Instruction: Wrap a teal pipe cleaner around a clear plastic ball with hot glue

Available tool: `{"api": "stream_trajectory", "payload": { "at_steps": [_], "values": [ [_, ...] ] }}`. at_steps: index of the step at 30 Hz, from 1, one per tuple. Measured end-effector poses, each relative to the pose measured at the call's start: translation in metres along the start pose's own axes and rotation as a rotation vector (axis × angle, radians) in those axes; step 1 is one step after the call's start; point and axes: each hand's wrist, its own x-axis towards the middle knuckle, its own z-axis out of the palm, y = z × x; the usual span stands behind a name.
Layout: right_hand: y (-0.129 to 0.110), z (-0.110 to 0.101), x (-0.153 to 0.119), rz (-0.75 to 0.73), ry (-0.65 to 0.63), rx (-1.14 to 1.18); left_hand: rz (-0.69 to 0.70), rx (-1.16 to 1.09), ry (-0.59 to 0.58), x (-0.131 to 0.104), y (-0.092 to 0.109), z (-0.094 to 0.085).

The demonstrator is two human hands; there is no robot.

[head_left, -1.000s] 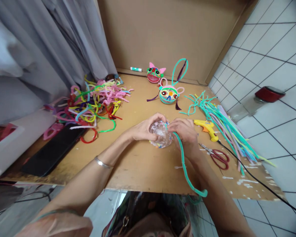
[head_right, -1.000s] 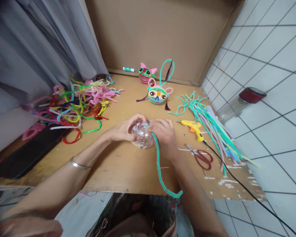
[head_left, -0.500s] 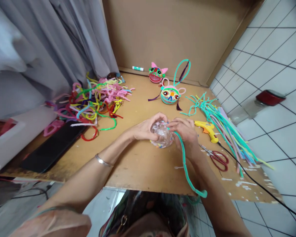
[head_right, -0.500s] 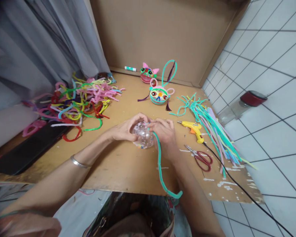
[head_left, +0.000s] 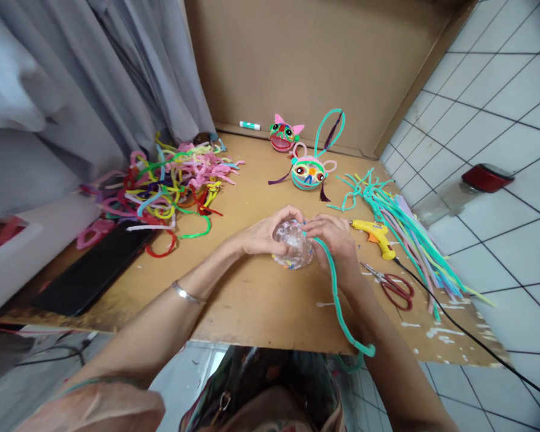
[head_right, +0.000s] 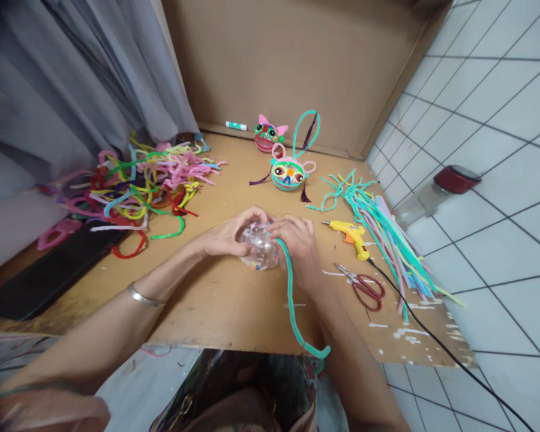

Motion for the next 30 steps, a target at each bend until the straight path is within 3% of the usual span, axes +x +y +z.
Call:
{"api": "stream_trajectory", "payload": {
  "at_steps": [10, 19, 30],
  "values": [
    [0.0010, 0.0018, -0.0006, 0.032, 0.038, -0.040, 0.012, -0.026, -0.002, 0.0004, -0.0017, 0.0002],
    [0.0027, 0.0003, -0.0015, 0.091, -0.013, -0.009, -0.020, -0.001, -0.010, -0.0004, 0.0023, -0.0005],
    [0.0025, 0.0011, -0.0010, 0.044, 0.030, 0.006, -0.042, 0.021, -0.019, -0.0009, 0.0063, -0.0019]
  ]
}}
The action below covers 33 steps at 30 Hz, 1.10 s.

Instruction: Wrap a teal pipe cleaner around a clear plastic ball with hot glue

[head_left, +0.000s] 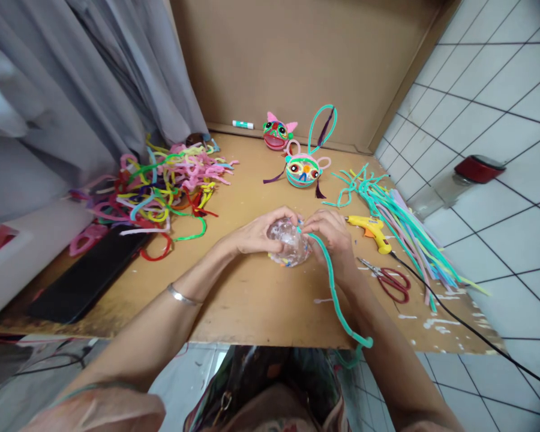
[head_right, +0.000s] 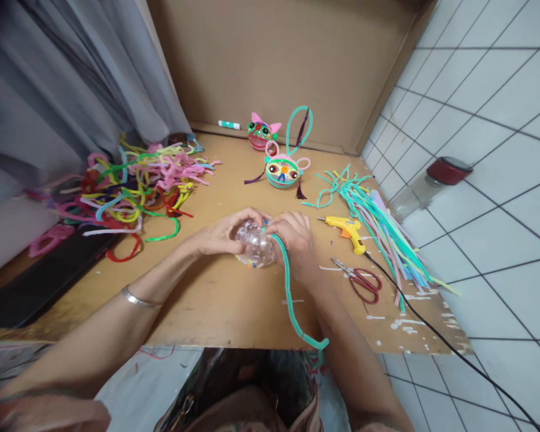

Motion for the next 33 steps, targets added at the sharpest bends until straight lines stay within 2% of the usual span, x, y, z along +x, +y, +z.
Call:
{"api": "stream_trajectory", "payload": {
  "at_steps": [5, 8, 15, 27, 33],
  "values": [
    [0.002, 0.000, -0.001, 0.038, -0.020, -0.035, 0.003, -0.006, -0.002, 0.000, -0.002, -0.001],
    [0.003, -0.001, 0.000, 0.043, -0.016, 0.032, -0.002, -0.004, -0.002, 0.000, -0.002, -0.001],
    [0.005, -0.007, 0.003, 0.150, -0.114, 0.199, -0.005, -0.039, 0.028, 0.001, -0.003, -0.001],
    [0.007, -0.003, -0.001, 0.362, -0.198, 0.436, -0.012, -0.255, 0.149, 0.004, -0.028, -0.004],
    [0.003, -0.001, -0.001, 0.386, -0.170, 0.443, -0.035, -0.351, 0.175, 0.005, -0.032, 0.004]
  ]
}}
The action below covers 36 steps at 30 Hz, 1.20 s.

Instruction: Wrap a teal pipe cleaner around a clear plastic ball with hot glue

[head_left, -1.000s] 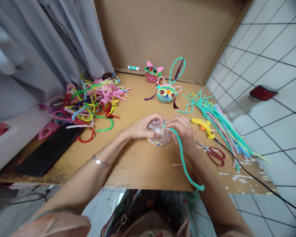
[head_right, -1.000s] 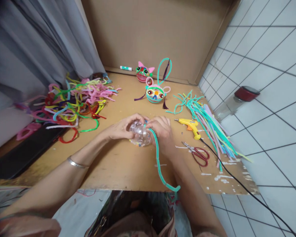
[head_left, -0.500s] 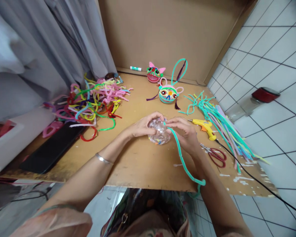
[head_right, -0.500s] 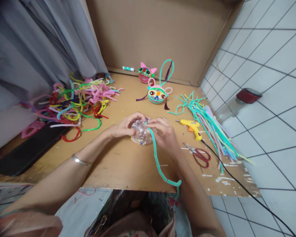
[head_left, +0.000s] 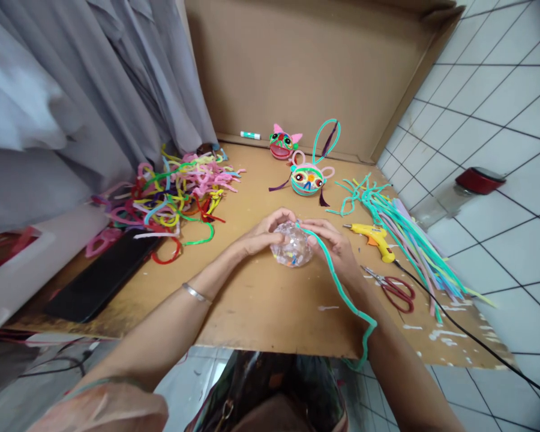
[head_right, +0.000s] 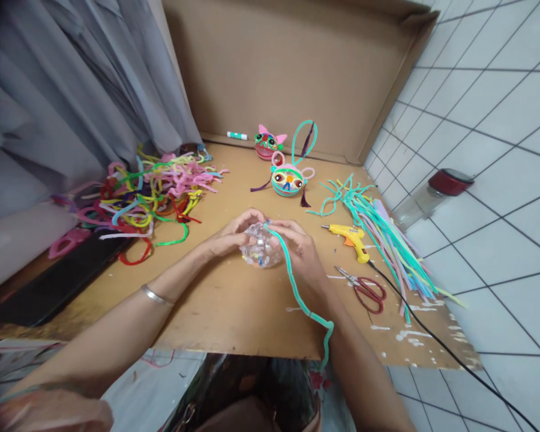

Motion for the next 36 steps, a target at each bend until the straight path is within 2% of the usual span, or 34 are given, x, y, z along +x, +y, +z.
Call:
{"api": "stream_trajectory", "payload": {
  "at_steps": [11, 19, 24, 29, 36],
  "values": [
    [0.008, 0.007, 0.000, -0.052, 0.022, -0.065, 0.001, 0.009, 0.028, 0.001, -0.002, -0.001],
    [0.020, 0.029, -0.003, -0.006, 0.096, -0.074, -0.031, -0.050, 0.086, 0.002, 0.000, 0.003],
    [0.019, 0.038, -0.008, 0.011, 0.124, -0.081, -0.040, -0.124, 0.115, 0.003, -0.003, 0.004],
    [0.015, 0.039, -0.008, 0.015, 0.163, -0.089, -0.040, -0.162, 0.131, 0.002, -0.005, 0.008],
    [0.013, 0.037, -0.008, 0.042, 0.182, -0.075, -0.036, -0.091, 0.131, 0.001, -0.006, 0.009]
  ]
}}
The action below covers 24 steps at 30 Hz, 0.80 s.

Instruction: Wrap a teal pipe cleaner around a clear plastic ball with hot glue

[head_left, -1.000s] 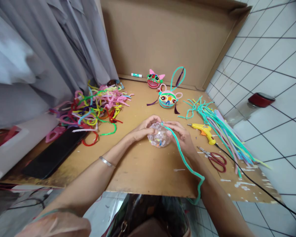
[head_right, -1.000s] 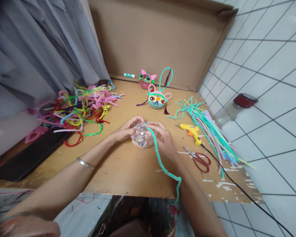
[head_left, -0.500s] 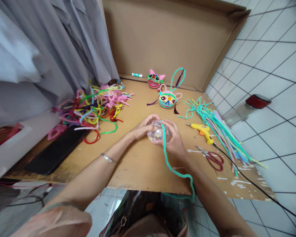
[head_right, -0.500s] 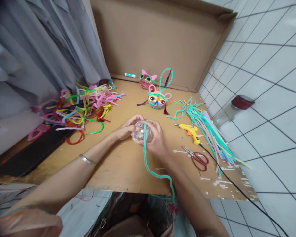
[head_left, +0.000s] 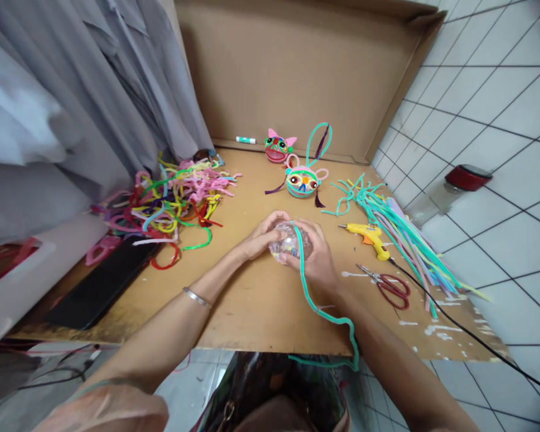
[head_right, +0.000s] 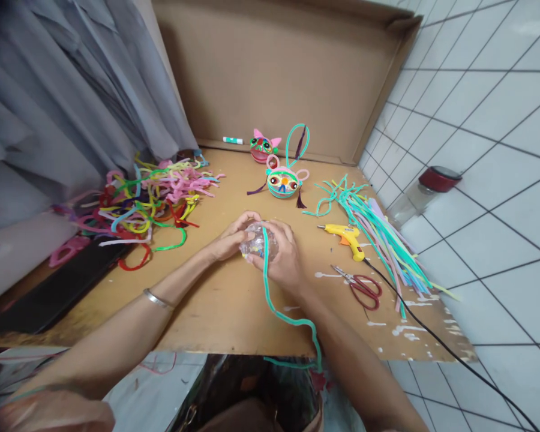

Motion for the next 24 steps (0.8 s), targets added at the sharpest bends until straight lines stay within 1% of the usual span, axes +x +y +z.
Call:
{"api": "stream_trajectory", "payload": {
  "at_steps": [3, 5, 9, 12, 18, 24],
  "values": [
    [0.000, 0.000, -0.002, 0.056, 0.015, 0.021, 0.008, 0.020, -0.028, 0.000, 0.000, 0.000],
    [-0.001, 0.000, -0.002, 0.066, 0.015, 0.028, 0.025, 0.038, -0.038, 0.000, 0.001, 0.000],
    [-0.005, -0.003, -0.002, 0.062, -0.035, 0.033, 0.044, 0.114, -0.040, -0.001, 0.005, -0.001],
    [-0.007, -0.005, -0.002, 0.087, -0.065, 0.043, 0.038, 0.177, -0.045, 0.000, 0.007, -0.003],
    [-0.006, -0.003, -0.004, 0.158, -0.022, 0.078, 0.034, 0.253, -0.045, -0.001, 0.010, -0.003],
    [-0.007, -0.001, -0.003, 0.159, 0.007, 0.090, 0.038, 0.306, -0.053, -0.001, 0.012, -0.003]
  ]
}}
